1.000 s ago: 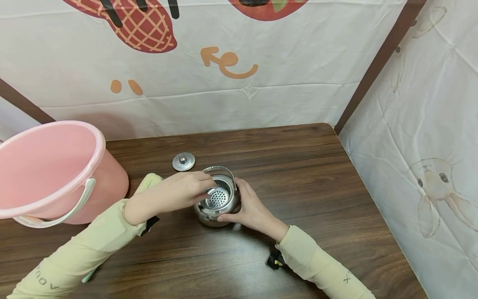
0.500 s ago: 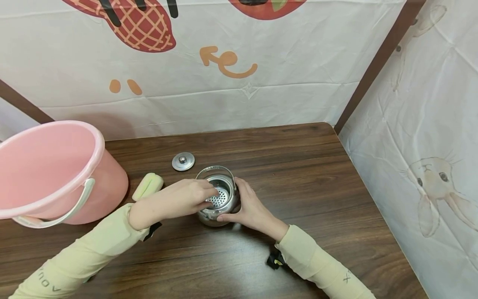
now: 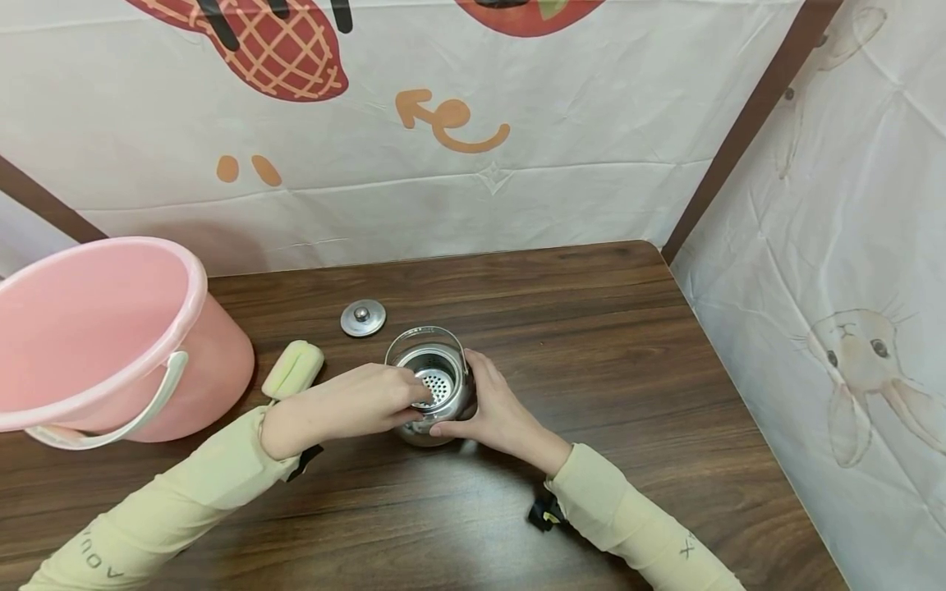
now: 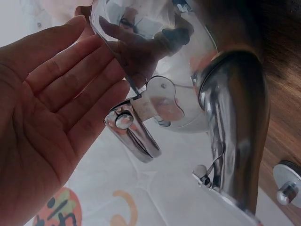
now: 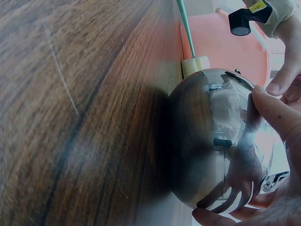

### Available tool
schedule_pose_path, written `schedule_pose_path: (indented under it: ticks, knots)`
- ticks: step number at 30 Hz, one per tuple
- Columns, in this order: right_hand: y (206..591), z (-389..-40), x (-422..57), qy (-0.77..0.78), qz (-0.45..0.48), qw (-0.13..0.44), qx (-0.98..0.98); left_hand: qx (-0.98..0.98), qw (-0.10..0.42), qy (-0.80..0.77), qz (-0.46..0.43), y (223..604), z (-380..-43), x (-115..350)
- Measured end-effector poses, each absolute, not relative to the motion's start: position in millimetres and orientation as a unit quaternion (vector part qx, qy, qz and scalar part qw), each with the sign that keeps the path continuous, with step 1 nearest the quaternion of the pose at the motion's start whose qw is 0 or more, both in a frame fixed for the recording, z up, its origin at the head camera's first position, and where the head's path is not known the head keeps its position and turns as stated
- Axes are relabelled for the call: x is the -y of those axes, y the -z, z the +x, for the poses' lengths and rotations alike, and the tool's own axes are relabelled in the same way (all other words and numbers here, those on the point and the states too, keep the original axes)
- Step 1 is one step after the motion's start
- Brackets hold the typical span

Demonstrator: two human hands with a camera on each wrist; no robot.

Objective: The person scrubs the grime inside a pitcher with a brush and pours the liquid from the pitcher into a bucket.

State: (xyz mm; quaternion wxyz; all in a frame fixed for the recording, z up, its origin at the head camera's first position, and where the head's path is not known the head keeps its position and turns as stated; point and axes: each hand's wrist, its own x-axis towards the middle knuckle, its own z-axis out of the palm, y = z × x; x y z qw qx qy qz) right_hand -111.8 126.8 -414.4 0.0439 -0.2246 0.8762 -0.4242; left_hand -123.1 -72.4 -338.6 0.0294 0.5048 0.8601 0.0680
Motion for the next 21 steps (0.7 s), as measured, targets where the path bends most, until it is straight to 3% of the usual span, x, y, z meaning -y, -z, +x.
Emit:
schedule_pose_path:
  ticks: [21]
  knots:
    - [414.4, -111.7, -126.8, 0.423, -0.223, 0.044, -0.877, -0.864, 0.060, -0.068, 0.495, 342.9, -122.5, 71.3]
